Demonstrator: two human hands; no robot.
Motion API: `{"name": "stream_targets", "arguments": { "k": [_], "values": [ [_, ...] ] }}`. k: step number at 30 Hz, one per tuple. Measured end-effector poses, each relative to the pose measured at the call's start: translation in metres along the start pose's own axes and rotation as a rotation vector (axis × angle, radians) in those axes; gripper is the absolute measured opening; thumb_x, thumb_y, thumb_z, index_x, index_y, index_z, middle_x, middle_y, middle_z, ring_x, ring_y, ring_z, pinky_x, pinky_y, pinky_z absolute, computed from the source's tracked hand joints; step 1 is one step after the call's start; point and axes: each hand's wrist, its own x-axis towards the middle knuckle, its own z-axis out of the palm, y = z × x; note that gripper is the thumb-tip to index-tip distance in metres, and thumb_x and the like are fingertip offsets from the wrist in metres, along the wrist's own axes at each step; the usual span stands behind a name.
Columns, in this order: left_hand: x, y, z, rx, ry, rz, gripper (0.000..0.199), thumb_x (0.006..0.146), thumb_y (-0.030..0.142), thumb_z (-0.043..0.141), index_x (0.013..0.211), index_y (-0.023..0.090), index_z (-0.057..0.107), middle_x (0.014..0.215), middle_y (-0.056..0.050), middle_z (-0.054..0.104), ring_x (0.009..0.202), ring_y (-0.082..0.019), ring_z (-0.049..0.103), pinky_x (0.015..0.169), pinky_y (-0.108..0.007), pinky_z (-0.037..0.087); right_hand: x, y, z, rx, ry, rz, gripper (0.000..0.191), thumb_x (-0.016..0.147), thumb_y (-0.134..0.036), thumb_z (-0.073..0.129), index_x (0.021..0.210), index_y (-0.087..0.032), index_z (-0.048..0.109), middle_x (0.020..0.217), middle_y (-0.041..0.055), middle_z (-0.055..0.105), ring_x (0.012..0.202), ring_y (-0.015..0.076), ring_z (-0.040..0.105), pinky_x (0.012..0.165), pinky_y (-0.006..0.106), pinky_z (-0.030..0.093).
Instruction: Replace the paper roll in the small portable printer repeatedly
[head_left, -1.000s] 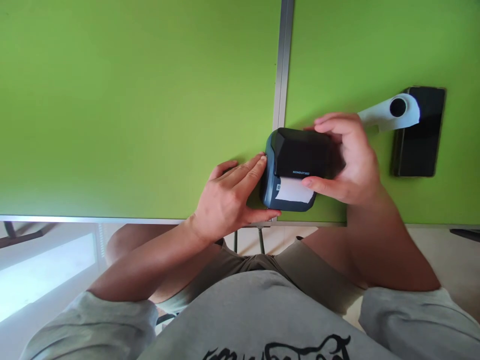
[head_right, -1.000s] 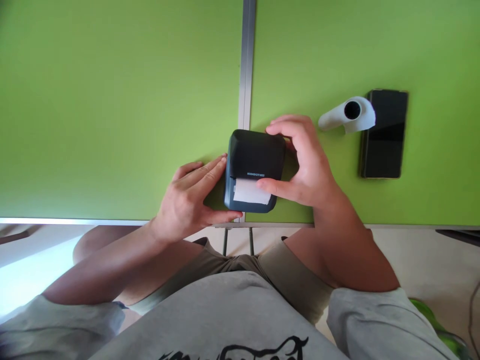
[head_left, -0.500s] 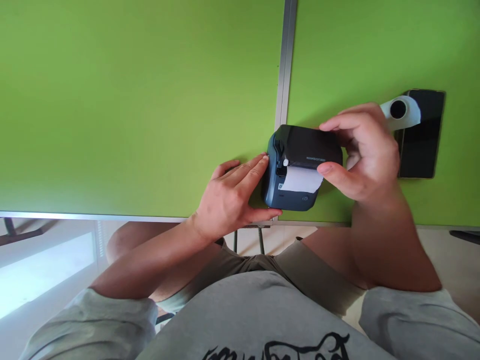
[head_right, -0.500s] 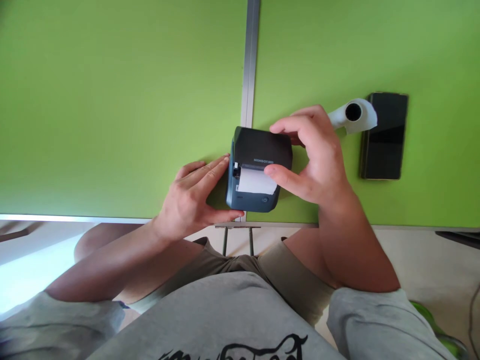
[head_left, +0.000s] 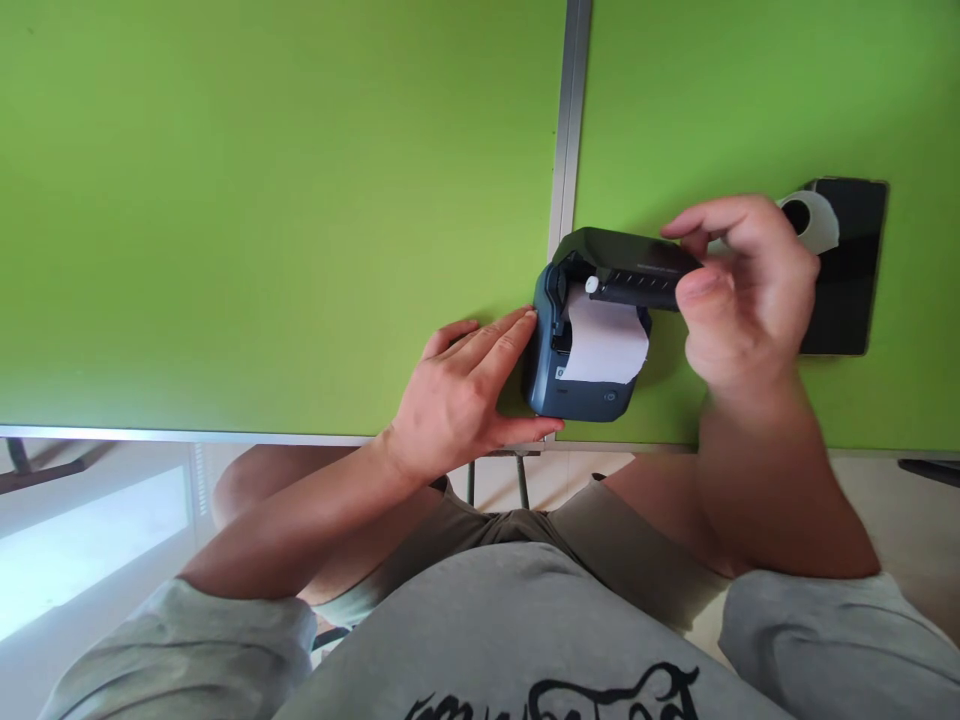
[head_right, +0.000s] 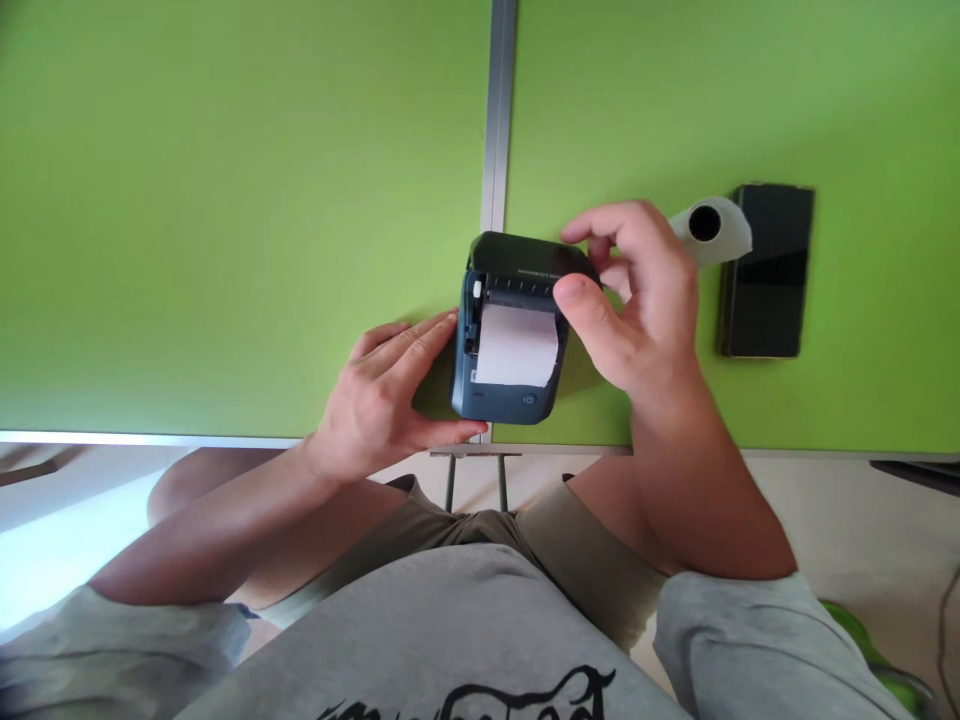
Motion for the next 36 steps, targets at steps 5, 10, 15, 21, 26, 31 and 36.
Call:
{"name": "stream_targets", "arguments": {
  "k": [5,10,15,21,26,31,36],
  "values": [
    [0.001,0.0,0.0,0.005,0.003,0.004,0.092,0.093,0.081,0.055,0.151,0.011,0.049,0.145,-0.018,0.068,0.13,-0.026,0.07,0.115,-0.04,0.046,0.0,-0.001,0.002,-0.069,0.09,-0.017,0.053,0.094,-0.07,0.061,0.095,-0.019,0.074,0.068,-0.0011,0.056,0.062,0.0097,0.051,0.054,0.027,0.037],
    [0.001,0.0,-0.001,0.008,-0.006,0.001,0.09,0.094,0.08,0.053,0.153,0.012,0.047,0.145,-0.018,0.068,0.129,-0.026,0.07,0.115,-0.04,0.045,0.0,-0.001,0.005,-0.087,0.167,-0.007,0.054,0.094,-0.071,0.061,0.094,-0.018,0.071,0.074,0.0001,0.064,0.06,0.0092,0.06,0.053,0.026,0.042],
    [0.003,0.001,-0.001,0.03,-0.015,-0.022,0.092,0.092,0.084,0.052,0.15,0.012,0.048,0.133,-0.016,0.073,0.12,-0.027,0.071,0.109,-0.039,0.047,0.004,0.004,0.012,0.001,0.247,-0.013,0.043,0.099,-0.062,0.06,0.093,-0.02,0.061,0.07,-0.0053,0.057,0.056,0.0072,0.062,0.049,0.023,0.043],
    [0.005,0.002,-0.002,0.07,-0.019,-0.014,0.09,0.092,0.083,0.052,0.148,0.013,0.048,0.128,-0.015,0.073,0.117,-0.027,0.071,0.106,-0.039,0.047,0.0,0.0,0.011,-0.022,0.194,-0.022,0.018,0.098,-0.034,0.066,0.089,-0.025,0.053,0.078,-0.0053,0.061,0.063,0.0098,0.063,0.054,0.026,0.039],
    [0.005,0.001,-0.001,0.064,-0.024,-0.028,0.092,0.089,0.084,0.055,0.151,0.017,0.046,0.129,-0.014,0.073,0.118,-0.029,0.07,0.105,-0.04,0.048,-0.002,-0.023,0.004,-0.402,-0.119,0.05,0.013,0.092,-0.027,0.065,0.079,-0.027,0.064,0.066,-0.0024,0.064,0.057,0.0158,0.056,0.059,0.034,0.042],
    [0.003,0.0,0.0,0.068,-0.019,-0.03,0.09,0.09,0.08,0.059,0.152,0.017,0.044,0.128,-0.014,0.073,0.115,-0.029,0.071,0.105,-0.041,0.048,0.003,-0.037,0.001,-0.563,-0.366,0.105,0.006,0.088,-0.027,0.07,0.091,-0.028,0.075,0.074,-0.0014,0.073,0.059,0.0168,0.058,0.058,0.032,0.034],
    [0.004,0.001,-0.001,0.079,-0.026,-0.021,0.089,0.091,0.082,0.055,0.15,0.016,0.045,0.126,-0.014,0.074,0.113,-0.028,0.071,0.103,-0.04,0.048,0.004,-0.039,-0.001,-0.589,-0.465,0.109,0.016,0.087,-0.028,0.069,0.101,-0.03,0.076,0.083,-0.0003,0.077,0.061,0.0179,0.058,0.056,0.032,0.024]
  ]
}}
